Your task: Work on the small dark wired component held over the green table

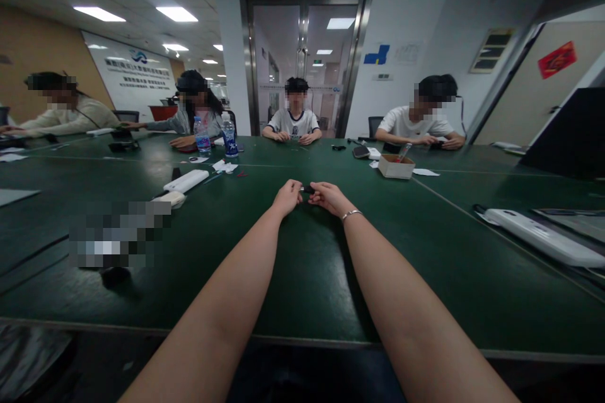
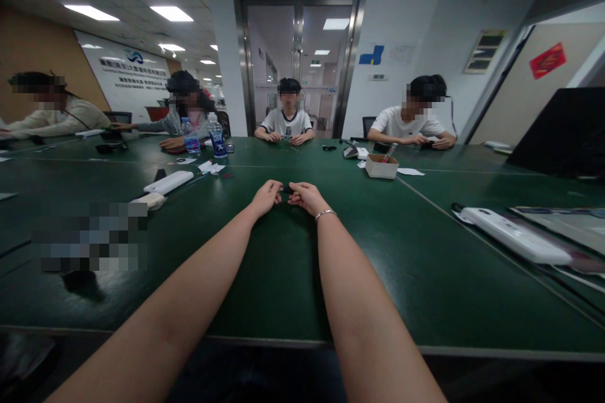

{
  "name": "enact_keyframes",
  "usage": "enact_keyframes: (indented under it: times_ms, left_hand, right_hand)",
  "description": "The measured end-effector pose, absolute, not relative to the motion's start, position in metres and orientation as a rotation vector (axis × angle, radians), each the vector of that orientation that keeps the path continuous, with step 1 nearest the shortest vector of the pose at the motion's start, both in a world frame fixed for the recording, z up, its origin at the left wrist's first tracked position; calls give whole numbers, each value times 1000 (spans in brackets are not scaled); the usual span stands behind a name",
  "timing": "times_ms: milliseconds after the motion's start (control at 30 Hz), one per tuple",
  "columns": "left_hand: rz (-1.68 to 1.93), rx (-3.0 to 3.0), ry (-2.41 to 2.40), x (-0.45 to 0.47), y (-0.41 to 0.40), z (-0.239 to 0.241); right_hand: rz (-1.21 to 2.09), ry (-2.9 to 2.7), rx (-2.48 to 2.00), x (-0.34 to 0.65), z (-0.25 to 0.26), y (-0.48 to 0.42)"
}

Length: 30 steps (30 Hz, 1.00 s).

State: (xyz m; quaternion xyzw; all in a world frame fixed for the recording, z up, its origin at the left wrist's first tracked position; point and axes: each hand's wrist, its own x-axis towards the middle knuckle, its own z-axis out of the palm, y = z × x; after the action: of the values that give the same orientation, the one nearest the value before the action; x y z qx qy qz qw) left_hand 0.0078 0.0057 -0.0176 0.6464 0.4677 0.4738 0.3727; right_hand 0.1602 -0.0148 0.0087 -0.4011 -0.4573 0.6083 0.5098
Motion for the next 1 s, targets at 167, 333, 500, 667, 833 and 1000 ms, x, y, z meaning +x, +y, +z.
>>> enact_keyframes:
  times_ms: [167, 333, 500, 667, 833, 1000]
  left_hand:
    - [1259, 1670, 1198, 7, 7, -17]
    - [1268, 1669, 1195, 7, 6, -16]
    - [1270, 1635, 1203, 7, 5, -15]
    - [1287, 1657, 1219, 7, 5, -15]
    - [1272, 1672, 1234, 7, 6, -15]
    - [1227, 1616, 1250, 8, 1, -10]
  right_hand:
    - [1470, -1099, -940, 161, 7, -14]
    - [1481, -1113, -937, 161, 6, -13]
    - [1481, -1115, -942, 162, 6, -12]
    - [1479, -1115, -949, 162, 6, -11]
    - [1481, -1131, -955, 162, 7, -13]
    - [1480, -1124, -957, 162, 9, -15]
